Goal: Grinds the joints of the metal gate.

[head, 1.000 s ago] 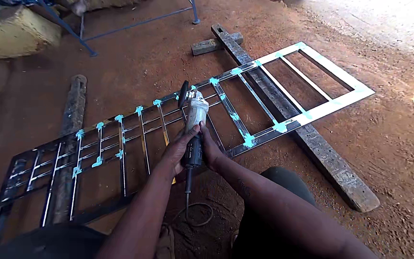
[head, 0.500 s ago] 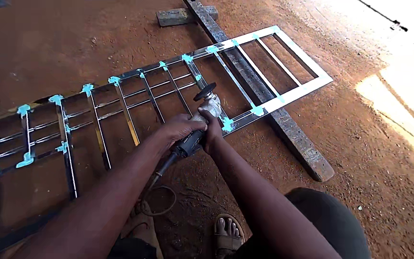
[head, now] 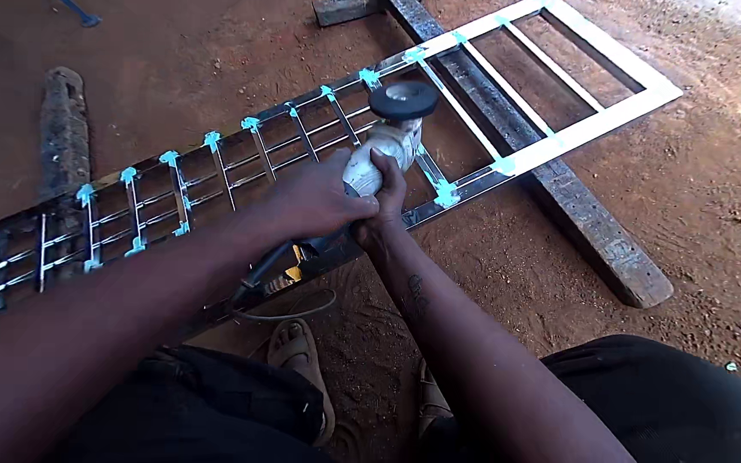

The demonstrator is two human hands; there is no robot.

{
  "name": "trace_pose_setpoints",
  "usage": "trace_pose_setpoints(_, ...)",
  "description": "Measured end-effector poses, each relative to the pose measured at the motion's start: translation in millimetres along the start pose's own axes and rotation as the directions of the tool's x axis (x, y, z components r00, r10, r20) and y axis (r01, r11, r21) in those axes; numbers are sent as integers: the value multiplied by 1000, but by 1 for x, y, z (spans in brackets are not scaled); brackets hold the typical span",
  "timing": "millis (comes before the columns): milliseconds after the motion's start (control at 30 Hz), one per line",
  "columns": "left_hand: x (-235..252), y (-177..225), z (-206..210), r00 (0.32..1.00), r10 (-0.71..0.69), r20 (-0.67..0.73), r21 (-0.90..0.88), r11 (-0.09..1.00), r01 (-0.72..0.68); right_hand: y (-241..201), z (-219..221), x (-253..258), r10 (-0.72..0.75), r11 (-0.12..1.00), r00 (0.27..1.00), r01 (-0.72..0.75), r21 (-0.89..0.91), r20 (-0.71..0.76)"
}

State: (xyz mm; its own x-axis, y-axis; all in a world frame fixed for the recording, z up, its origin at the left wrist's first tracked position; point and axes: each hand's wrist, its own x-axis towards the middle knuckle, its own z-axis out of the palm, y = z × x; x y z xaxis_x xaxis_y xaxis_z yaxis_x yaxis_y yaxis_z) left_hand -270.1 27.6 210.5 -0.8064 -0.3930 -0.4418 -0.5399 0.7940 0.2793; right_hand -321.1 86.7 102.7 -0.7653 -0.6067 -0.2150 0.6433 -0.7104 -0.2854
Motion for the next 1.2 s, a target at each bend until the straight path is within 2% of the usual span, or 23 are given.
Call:
trace_pose_setpoints(100, -19, -5, -22, 999, 38, -27, 95, 995, -35, 4, 21, -5, 18, 999, 995, -21, 28, 100)
trace_pose_setpoints(267, -24, -12, -38, 997, 79, -26, 180, 981, -73, 4, 35, -10, 49, 998, 993, -54, 43, 108)
trace_pose_setpoints(333, -16, -17, -36, 989, 147, -29, 166, 976, -140, -1, 34, -8, 36, 999, 997, -37, 8, 74)
trace_pose_setpoints(500, 27, -39, -3, 935, 354, 1, 9, 935, -354, -8, 2, -4, -26, 989, 998, 17, -148, -58)
trace_pose_setpoints(600, 42, -54, 30, 916, 397, 61, -102, 915, -390, -5, -28, -11, -16, 975, 987, -19, -220, -158)
trace_pose_setpoints(767, 52, -82, 71, 899, 367, 239, -258, 916, -306, 11, -70, -27, 106, 937, 944, -200, -285, -311)
trace_pose_setpoints(867, 57, -95, 86, 881, 331, 337, -334, 917, -217, 14, -80, -34, 182, 878, 894, -336, -342, -410)
trace_pose_setpoints(967, 53, -102, 91, 860, 278, 428, -377, 920, -109, 21, -79, -44, 196, 807, 856, -418, -416, -479)
trace_pose_setpoints(1033, 56, -110, 93, 828, 257, 498, -370, 927, -66, 27, -77, -51, 202, 770, 826, -466, -435, -526)
trace_pose_setpoints(1200, 65, -124, 108, 723, 282, 631, -427, 904, 20, 41, -91, -54, 199, 783, 710, -530, -326, -676)
